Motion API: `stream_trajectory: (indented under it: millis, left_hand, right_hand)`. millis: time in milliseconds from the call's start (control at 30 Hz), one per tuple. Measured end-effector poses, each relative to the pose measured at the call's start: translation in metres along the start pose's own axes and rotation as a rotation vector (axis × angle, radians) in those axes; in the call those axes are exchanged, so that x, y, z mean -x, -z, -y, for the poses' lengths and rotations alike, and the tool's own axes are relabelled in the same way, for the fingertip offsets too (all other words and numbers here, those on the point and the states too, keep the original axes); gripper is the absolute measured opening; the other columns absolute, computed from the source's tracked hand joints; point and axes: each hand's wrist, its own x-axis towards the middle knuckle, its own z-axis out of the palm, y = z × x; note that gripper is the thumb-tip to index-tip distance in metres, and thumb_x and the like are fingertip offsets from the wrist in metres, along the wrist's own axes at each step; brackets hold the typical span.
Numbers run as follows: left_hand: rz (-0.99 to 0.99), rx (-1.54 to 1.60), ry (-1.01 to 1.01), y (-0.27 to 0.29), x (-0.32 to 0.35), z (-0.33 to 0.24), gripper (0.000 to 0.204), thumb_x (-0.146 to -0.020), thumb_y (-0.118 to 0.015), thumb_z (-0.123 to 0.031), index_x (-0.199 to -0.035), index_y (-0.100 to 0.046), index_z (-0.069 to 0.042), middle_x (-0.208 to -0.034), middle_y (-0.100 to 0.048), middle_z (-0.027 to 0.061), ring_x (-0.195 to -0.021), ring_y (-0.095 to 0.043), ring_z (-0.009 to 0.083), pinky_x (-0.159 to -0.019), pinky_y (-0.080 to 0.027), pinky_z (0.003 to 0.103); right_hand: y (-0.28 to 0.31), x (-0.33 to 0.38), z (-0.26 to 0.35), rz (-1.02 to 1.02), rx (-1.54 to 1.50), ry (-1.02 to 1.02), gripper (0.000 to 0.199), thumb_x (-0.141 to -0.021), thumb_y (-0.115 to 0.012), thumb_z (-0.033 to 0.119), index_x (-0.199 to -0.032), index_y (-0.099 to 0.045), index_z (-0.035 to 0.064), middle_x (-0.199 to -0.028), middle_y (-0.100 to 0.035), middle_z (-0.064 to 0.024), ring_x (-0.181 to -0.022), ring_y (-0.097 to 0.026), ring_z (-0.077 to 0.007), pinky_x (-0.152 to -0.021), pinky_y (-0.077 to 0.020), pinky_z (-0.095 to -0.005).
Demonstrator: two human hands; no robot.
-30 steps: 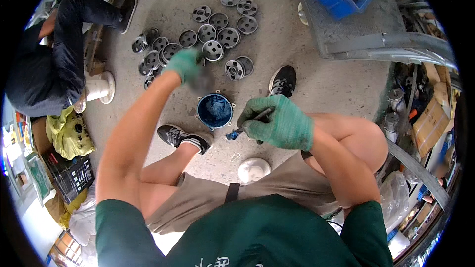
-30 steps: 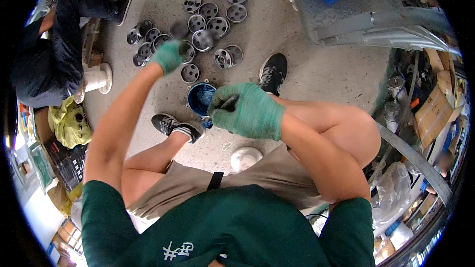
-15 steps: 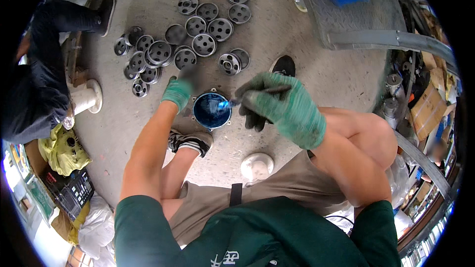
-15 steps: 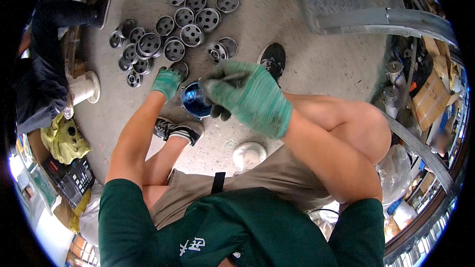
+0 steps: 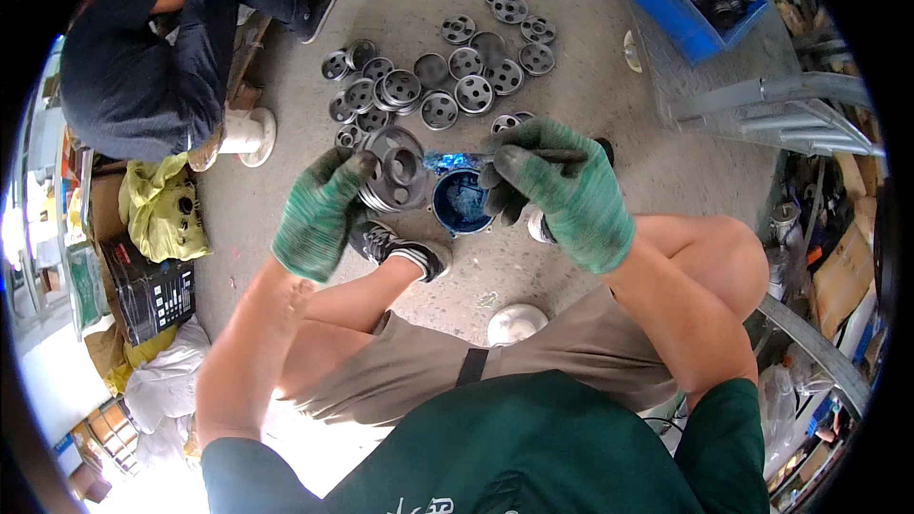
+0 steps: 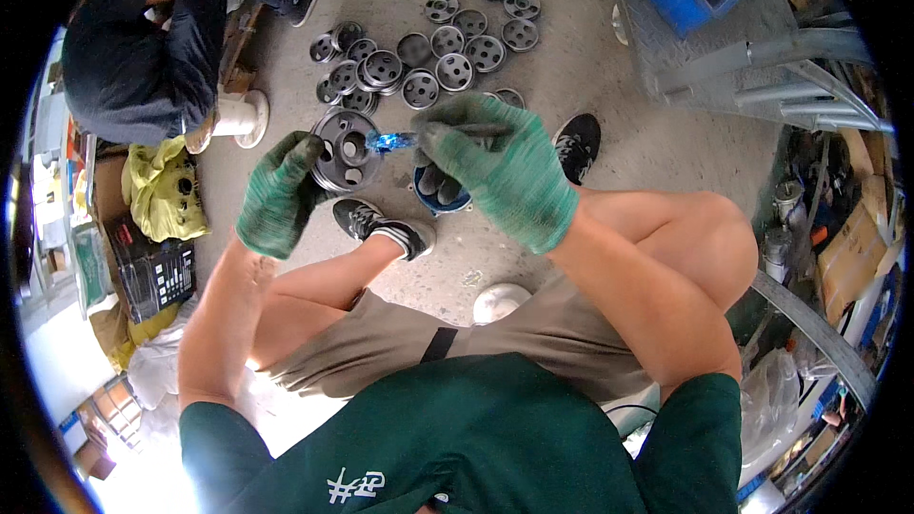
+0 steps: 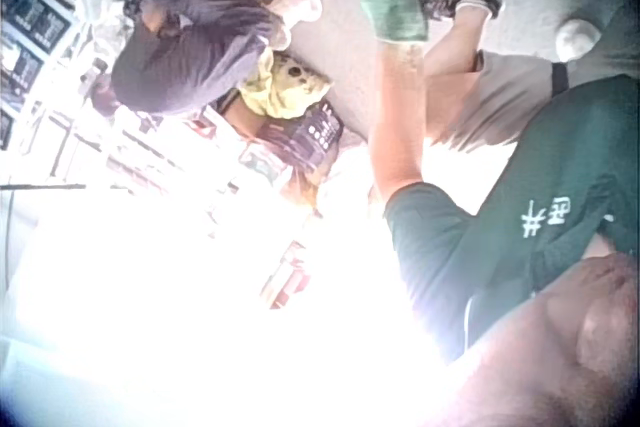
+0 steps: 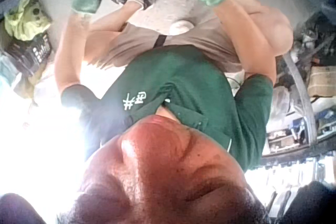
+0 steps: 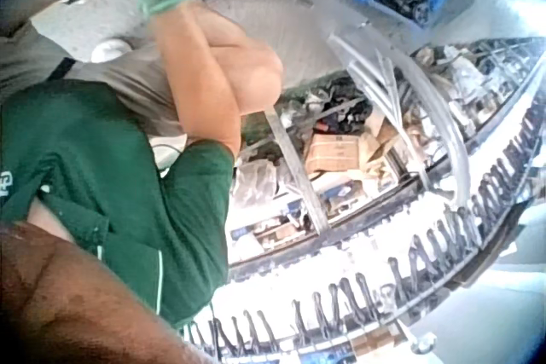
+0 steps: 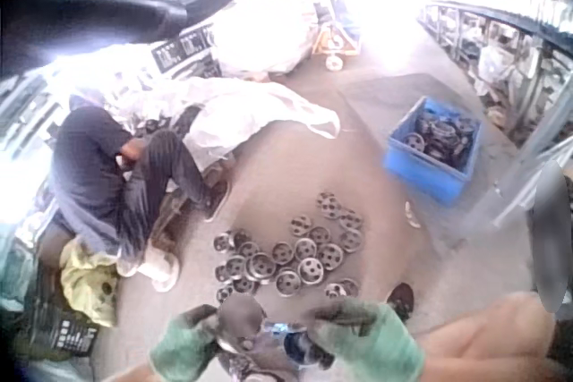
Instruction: The person sits on the floor and uses a brush to apply blue paint to the inner surfaces of small, circular metal parts. They repeatedly dip the brush into a small container of paint and coat each part before placing it into a blue plastic bin. The task continues until the end of the clip.
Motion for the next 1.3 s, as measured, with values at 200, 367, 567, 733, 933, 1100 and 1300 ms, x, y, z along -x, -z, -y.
stream_trajectory:
  millis: [200,367,567,733,933,1100,1300]
  left_hand:
    - [0.005,0.101,-0.081,-0.015,0.036,0.016,0.037,-0.097,-0.066,-0.026,-0.118,-0.058,0.004,-0.102,-0.068,0.011,-0.088,-0.07,0.0176,-0.076,-0.062,0.031]
    - [0.037,0.173,-0.074,-0.014,0.041,0.024,0.03,-0.097,-0.065,-0.032,-0.105,-0.063,-0.003,-0.104,-0.069,0.0099,-0.094,-0.067,0.0186,-0.083,-0.057,0.032]
    - [0.033,0.318,-0.067,-0.011,0.029,0.036,0.027,-0.1,-0.061,-0.023,-0.111,-0.061,0.002,-0.102,-0.069,0.0107,-0.089,-0.069,0.0175,-0.081,-0.059,0.032]
    - [0.073,0.285,-0.047,-0.016,0.037,0.028,0.029,-0.101,-0.059,-0.024,-0.114,-0.061,0.001,-0.104,-0.068,0.0114,-0.095,-0.068,0.0185,-0.086,-0.058,0.034]
    - [0.191,0.607,0.247,-0.013,0.032,0.035,0.039,-0.099,-0.06,-0.025,-0.122,-0.058,0.006,-0.112,-0.068,0.0181,-0.104,-0.069,0.0253,-0.09,-0.057,0.037]
    - [0.155,0.464,0.219,-0.019,0.032,0.034,0.038,-0.099,-0.061,-0.027,-0.118,-0.061,0.005,-0.106,-0.07,0.0167,-0.096,-0.07,0.024,-0.086,-0.059,0.037]
    - [0.165,0.227,0.149,-0.019,0.029,0.038,0.042,-0.098,-0.064,-0.035,-0.113,-0.061,0.004,-0.096,-0.069,0.0103,-0.084,-0.069,0.0164,-0.074,-0.059,0.029]
  right_hand:
    - [-0.019,0.018,-0.005,0.06,0.126,0.086,0.021,-0.094,-0.066,0.005,-0.115,-0.068,-0.0006,-0.105,-0.071,-0.0068,-0.086,-0.067,-0.0113,-0.074,-0.0581,-0.0269]
    - [-0.02,0.018,-0.01,0.071,0.228,0.139,0.023,-0.093,-0.067,0.003,-0.115,-0.068,0.0006,-0.105,-0.072,-0.0058,-0.088,-0.067,-0.0102,-0.078,-0.0569,-0.0253]
    - [-0.022,0.015,-0.009,0.106,0.3,0.235,0.02,-0.093,-0.065,0.001,-0.113,-0.068,-0.0013,-0.095,-0.071,-0.0061,-0.079,-0.066,-0.0099,-0.07,-0.0541,-0.0248]
    - [-0.025,0.009,-0.013,0.065,0.3,0.246,0.017,-0.093,-0.063,-0.001,-0.109,-0.068,-0.0021,-0.09,-0.071,-0.0076,-0.073,-0.065,-0.0118,-0.063,-0.0526,-0.0259]
    - [-0.002,0.001,0.009,0.322,0.16,0.011,0.021,-0.084,-0.069,0.002,-0.105,-0.072,0.0002,-0.094,-0.073,-0.0051,-0.084,-0.065,-0.0089,-0.076,-0.0545,-0.0253]
    - [-0.002,-0.002,0.037,0.423,0.41,0.198,0.02,-0.076,-0.067,0.0,-0.095,-0.073,0.0008,-0.083,-0.071,-0.0057,-0.077,-0.064,-0.0109,-0.071,-0.0535,-0.0282]
    - [-0.003,-0.006,0.038,0.514,0.865,0.536,0.02,-0.068,-0.067,0.0,-0.088,-0.071,0.0029,-0.076,-0.065,-0.0093,-0.067,-0.064,-0.0217,-0.06,-0.0505,-0.0318]
